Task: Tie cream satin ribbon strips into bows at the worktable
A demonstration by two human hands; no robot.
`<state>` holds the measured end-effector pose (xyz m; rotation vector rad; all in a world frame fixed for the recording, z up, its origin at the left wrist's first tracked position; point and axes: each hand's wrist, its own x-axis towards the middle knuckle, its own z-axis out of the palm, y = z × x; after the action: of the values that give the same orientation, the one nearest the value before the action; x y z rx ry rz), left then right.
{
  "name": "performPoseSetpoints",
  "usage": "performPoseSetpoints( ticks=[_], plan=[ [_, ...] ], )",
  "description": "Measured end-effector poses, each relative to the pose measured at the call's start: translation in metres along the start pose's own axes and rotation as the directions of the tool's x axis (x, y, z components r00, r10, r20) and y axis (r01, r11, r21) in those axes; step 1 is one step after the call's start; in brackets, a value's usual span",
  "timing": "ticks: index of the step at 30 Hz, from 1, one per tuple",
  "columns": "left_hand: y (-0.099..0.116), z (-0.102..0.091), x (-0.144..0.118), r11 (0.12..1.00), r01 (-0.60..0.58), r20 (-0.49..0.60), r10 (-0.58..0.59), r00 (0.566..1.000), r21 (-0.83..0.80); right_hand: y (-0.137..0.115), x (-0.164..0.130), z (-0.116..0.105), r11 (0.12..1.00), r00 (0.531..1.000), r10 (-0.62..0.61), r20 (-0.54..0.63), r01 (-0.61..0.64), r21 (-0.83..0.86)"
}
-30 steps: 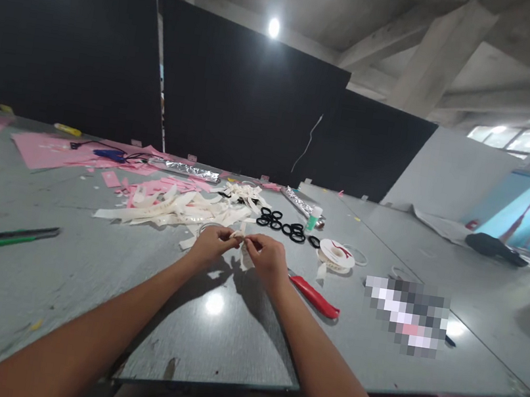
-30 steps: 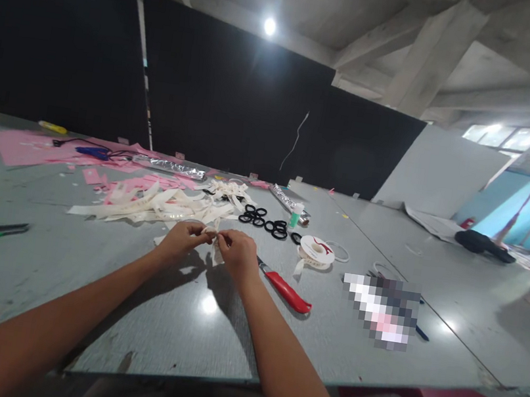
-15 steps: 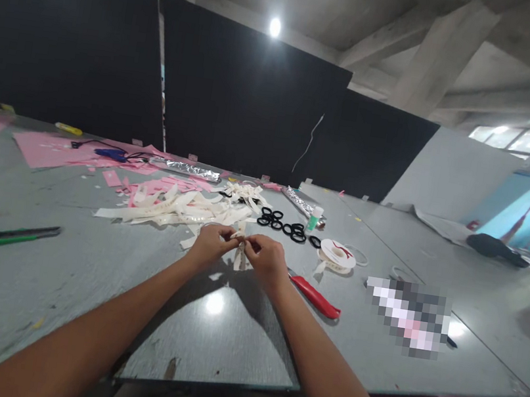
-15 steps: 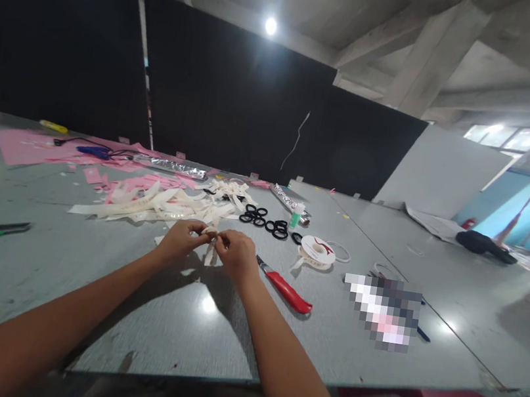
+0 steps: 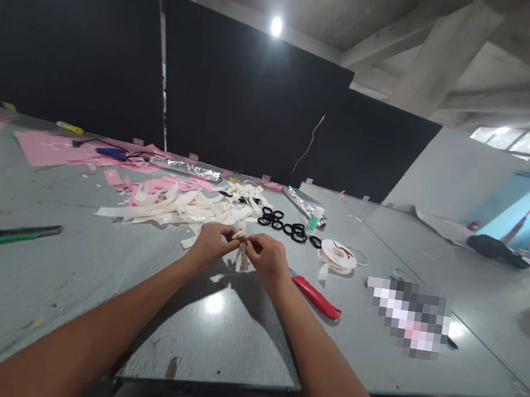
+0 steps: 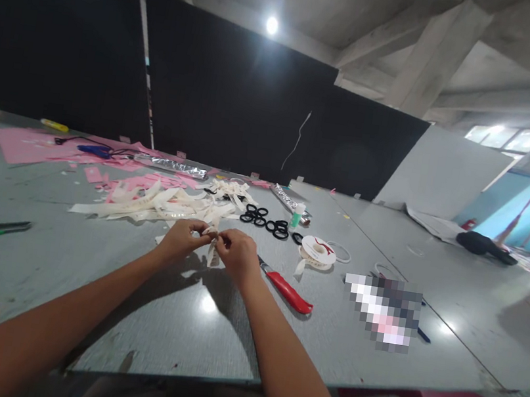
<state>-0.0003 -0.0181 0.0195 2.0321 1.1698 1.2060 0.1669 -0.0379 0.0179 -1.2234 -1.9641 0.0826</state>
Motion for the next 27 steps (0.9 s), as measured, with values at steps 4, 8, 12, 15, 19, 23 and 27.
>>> performPoseSetpoints(
  ticks=[4,8,12,15,19,23,27],
  plan=[
    [0.0001,0.0010,0.0007,0.998,0.036,0.026,-0.035,0.999,-0.046,-0.0013,-0.0005,-0.0012,0.999,1.000,0.017,-0.022,-0.016,0.047],
    [-0.0002,0.0012,0.0015,0.986,0.087,0.066,-0.079,0.995,-0.142,-0.0002,-0.0004,-0.0012,0.997,0.999,0.028,-0.035,-0.025,0.073],
    [0.0006,0.0000,0.0005,0.990,0.079,0.043,-0.075,0.996,-0.113,-0.0006,-0.0001,-0.0019,0.999,1.000,0.021,-0.017,-0.020,0.047],
    [0.0014,-0.0007,-0.0004,0.998,0.035,0.022,-0.034,0.999,-0.048,-0.0022,0.0000,-0.0031,1.000,1.000,0.008,0.003,-0.008,0.014],
    [0.0031,-0.0007,-0.0013,1.000,-0.006,0.009,0.006,1.000,0.002,-0.0038,-0.0002,-0.0034,1.000,1.000,0.007,0.001,-0.007,-0.004],
    [0.0046,0.0000,-0.0020,1.000,0.009,0.009,-0.009,1.000,0.005,-0.0036,-0.0008,-0.0027,0.999,1.000,0.027,-0.013,-0.027,0.022],
    [0.0014,0.0006,-0.0009,0.998,0.030,0.030,-0.029,0.999,-0.053,-0.0028,-0.0012,-0.0026,0.994,0.998,0.052,-0.022,-0.050,0.097]
  ],
)
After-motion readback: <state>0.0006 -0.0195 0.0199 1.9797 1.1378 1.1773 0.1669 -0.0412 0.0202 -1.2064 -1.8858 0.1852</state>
